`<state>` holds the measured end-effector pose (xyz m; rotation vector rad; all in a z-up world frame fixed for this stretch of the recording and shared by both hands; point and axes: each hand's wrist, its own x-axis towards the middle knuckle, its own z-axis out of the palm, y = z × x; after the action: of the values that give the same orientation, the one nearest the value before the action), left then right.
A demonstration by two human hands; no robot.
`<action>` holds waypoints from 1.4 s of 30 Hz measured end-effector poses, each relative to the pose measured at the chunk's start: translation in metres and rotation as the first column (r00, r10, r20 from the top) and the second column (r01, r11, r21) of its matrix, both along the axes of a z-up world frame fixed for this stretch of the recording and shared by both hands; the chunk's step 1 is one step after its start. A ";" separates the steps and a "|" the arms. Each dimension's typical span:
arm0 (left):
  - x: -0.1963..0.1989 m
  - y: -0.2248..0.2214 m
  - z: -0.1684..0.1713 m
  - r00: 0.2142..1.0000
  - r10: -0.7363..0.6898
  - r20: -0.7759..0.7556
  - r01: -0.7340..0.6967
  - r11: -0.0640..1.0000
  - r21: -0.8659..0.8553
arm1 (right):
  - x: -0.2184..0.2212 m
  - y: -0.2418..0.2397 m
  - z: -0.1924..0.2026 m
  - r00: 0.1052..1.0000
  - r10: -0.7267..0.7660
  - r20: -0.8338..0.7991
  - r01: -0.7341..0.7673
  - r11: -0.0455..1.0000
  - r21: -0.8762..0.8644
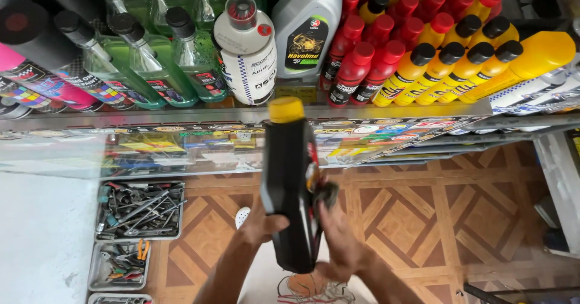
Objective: Wiping down and organizing various motor oil and motorcycle fluid bottles on a retail shelf.
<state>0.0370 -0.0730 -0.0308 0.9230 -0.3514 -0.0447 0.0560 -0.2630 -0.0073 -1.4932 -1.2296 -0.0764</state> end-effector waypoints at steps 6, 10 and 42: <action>-0.010 -0.028 0.015 0.986 -0.007 -0.166 0.012 0.999 0.031 | 0.050 0.008 0.041 0.960 -0.232 -0.154 0.216 0.970 -0.115; -0.022 -0.023 -0.054 0.990 0.118 -0.074 -0.122 0.991 -0.062 | 0.022 0.016 0.051 0.966 -0.107 -0.236 0.088 0.992 -0.090; 0.004 -0.027 0.043 0.937 0.297 0.182 -0.348 0.813 0.467 | 0.051 0.005 0.058 0.986 -0.083 -0.147 0.077 0.996 -0.050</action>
<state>0.0407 -0.1002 0.0125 1.4923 -0.2738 0.2393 0.1072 -0.2584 0.0505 -1.5583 -1.0578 0.0088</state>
